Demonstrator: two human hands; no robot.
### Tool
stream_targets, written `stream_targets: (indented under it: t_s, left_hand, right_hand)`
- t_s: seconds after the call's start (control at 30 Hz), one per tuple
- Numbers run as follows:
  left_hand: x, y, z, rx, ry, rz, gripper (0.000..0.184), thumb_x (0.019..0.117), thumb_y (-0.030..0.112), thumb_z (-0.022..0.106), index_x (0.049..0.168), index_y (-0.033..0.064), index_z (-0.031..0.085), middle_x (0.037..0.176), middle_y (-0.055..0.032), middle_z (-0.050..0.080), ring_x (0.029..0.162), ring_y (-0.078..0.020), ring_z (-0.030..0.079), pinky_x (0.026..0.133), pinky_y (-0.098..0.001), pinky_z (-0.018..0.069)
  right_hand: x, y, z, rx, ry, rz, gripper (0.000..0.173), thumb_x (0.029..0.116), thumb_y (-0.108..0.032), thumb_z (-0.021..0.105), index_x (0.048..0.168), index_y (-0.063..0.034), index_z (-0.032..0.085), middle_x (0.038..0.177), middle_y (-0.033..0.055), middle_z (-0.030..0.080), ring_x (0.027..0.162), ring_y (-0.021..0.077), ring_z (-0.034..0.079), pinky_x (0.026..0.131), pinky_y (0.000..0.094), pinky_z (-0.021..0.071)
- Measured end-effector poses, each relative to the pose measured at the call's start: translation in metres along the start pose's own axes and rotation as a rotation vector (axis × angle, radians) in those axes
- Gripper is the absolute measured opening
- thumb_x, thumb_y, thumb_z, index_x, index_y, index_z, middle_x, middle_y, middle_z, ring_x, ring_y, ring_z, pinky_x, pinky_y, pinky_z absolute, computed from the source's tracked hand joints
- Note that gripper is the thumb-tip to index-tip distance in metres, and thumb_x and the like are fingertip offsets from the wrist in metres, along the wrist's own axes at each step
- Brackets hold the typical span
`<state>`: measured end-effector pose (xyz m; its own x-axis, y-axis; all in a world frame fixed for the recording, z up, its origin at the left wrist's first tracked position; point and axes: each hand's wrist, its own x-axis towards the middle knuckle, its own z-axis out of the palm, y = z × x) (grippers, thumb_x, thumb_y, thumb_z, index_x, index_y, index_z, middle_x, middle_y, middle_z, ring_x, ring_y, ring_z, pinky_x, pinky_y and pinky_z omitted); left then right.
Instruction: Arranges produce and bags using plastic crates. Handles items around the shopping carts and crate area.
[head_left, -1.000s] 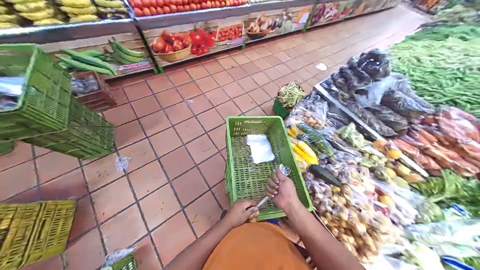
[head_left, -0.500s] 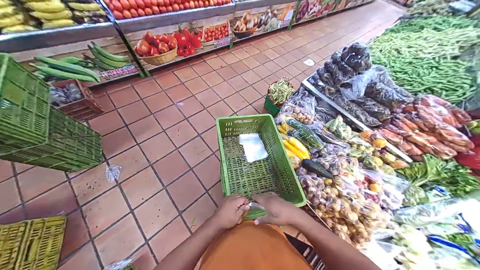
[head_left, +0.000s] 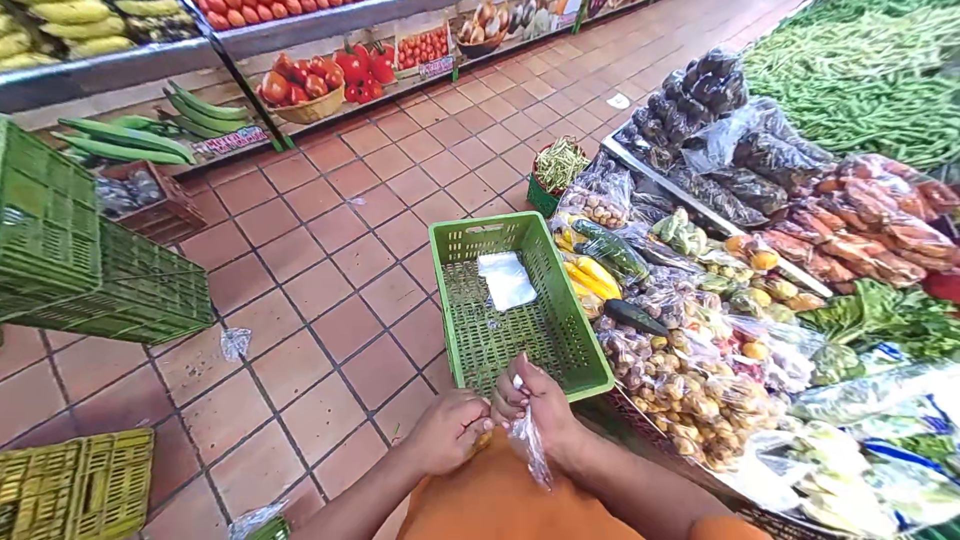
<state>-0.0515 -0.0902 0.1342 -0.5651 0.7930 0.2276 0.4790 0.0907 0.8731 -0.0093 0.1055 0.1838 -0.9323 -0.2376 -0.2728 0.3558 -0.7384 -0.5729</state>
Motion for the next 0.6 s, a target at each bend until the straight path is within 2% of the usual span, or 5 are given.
stream_targets:
  t_s: [0.07, 0.33, 0.4, 0.53, 0.6]
  left_hand:
    - [-0.004, 0.013, -0.002, 0.06, -0.051, 0.059, 0.038, 0.1079, 0.032, 0.046, 0.088, 0.0091, 0.069, 0.086, -0.0037, 0.069, 0.091, -0.016, 0.067, 0.088, -0.0376, 0.0556]
    - [-0.012, 0.047, 0.0, 0.199, -0.133, 0.213, 0.033, 0.1068, 0.03, 0.044, 0.092, 0.014, 0.068, 0.087, 0.0001, 0.07, 0.09, -0.014, 0.068, 0.088, -0.0367, 0.0554]
    - [-0.012, 0.05, -0.001, 0.188, -0.103, 0.224, 0.033, 0.1074, 0.031, 0.043, 0.091, 0.0148, 0.067, 0.085, 0.0009, 0.07, 0.088, -0.0125, 0.067, 0.088, -0.034, 0.0544]
    - [-0.012, 0.06, 0.005, 0.154, -0.056, 0.176, 0.03, 0.1023, 0.032, 0.048, 0.095, 0.0135, 0.07, 0.09, -0.0037, 0.071, 0.095, -0.015, 0.069, 0.089, -0.0374, 0.0571]
    - [-0.008, 0.058, 0.005, 0.135, -0.027, 0.179, 0.03, 0.1002, 0.034, 0.048, 0.087, 0.0127, 0.065, 0.085, -0.0037, 0.069, 0.091, -0.0145, 0.068, 0.088, -0.0354, 0.0563]
  right_hand:
    - [-0.011, -0.007, 0.015, -0.136, 0.044, 0.054, 0.049, 0.1064, -0.048, 0.046, 0.067, -0.0203, 0.052, 0.052, -0.0083, 0.043, 0.045, 0.0054, 0.045, 0.046, 0.024, 0.0422]
    - [-0.048, -0.038, 0.025, -0.607, -0.241, 0.002, 0.038, 0.1065, -0.028, 0.047, 0.069, -0.0193, 0.049, 0.056, -0.0123, 0.044, 0.05, -0.0023, 0.043, 0.049, 0.0169, 0.0352]
    - [-0.053, -0.048, 0.032, -0.785, -0.284, -0.085, 0.04, 0.1067, -0.024, 0.047, 0.069, -0.0139, 0.048, 0.056, -0.0106, 0.041, 0.049, -0.0041, 0.04, 0.047, 0.0146, 0.0316]
    - [-0.043, -0.033, 0.052, -0.99, -0.41, -0.499, 0.045, 0.1066, -0.021, 0.046, 0.069, 0.0027, 0.056, 0.058, 0.0051, 0.053, 0.053, 0.0046, 0.051, 0.05, 0.0209, 0.0416]
    - [-0.039, -0.029, 0.047, -1.01, -0.491, -0.542, 0.043, 0.1052, -0.017, 0.049, 0.068, 0.0033, 0.054, 0.057, 0.0071, 0.05, 0.052, 0.0076, 0.048, 0.05, 0.0235, 0.0369]
